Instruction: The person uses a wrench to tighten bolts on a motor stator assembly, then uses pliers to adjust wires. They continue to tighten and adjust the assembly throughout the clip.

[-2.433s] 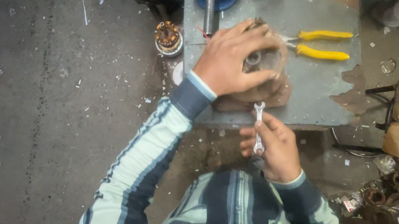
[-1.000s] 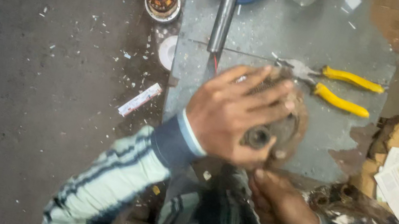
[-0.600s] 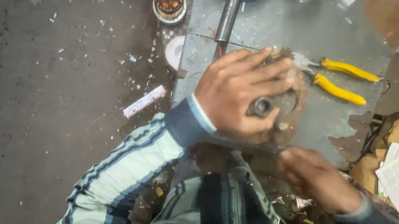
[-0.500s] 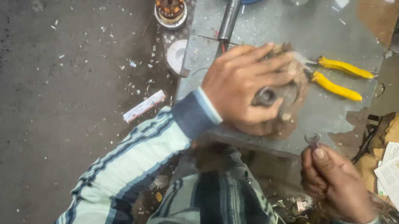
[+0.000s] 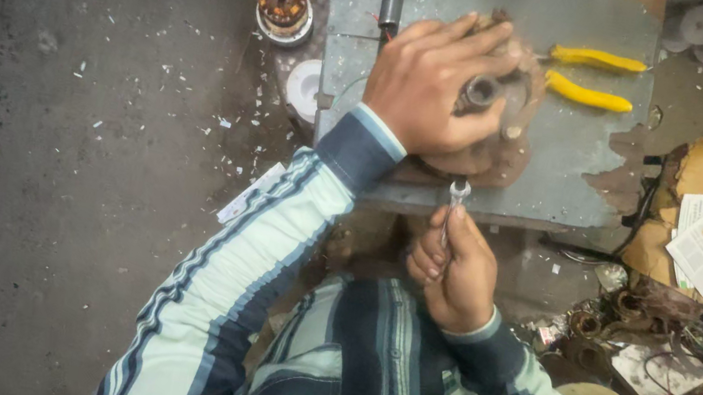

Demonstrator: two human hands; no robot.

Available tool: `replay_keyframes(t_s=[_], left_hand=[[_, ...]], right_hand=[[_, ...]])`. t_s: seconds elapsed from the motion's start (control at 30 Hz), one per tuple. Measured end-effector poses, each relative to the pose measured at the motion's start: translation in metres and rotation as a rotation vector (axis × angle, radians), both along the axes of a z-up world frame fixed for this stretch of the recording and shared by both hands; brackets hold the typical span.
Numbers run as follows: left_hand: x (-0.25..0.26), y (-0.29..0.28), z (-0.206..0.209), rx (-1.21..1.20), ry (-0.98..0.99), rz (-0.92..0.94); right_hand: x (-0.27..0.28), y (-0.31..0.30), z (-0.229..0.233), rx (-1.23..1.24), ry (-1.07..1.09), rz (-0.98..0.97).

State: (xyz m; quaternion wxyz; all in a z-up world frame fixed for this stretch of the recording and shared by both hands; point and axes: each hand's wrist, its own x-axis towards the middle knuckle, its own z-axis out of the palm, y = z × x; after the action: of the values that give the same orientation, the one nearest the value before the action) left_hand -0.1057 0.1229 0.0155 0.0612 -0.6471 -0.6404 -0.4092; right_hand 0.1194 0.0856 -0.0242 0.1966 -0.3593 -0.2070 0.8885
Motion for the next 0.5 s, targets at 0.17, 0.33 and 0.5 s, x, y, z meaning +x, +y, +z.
replay_keyframes(t_s=[0.17, 0.33, 0.5], left_hand=[[-0.001, 0.002, 0.000, -0.012, 0.006, -0.006], [-0.001, 0.000, 0.000, -0.021, 0.000, 0.008], [-0.001, 0.002, -0.002, -0.031, 0.000, -0.004]], right_hand=[[-0.007, -0.009, 0.000, 0.010, 0.019, -0.068], [0.000, 0.009, 0.008, -0.062, 0.011, 0.014], [-0.002, 0.018, 0.003, -0.044, -0.003, 0.082]])
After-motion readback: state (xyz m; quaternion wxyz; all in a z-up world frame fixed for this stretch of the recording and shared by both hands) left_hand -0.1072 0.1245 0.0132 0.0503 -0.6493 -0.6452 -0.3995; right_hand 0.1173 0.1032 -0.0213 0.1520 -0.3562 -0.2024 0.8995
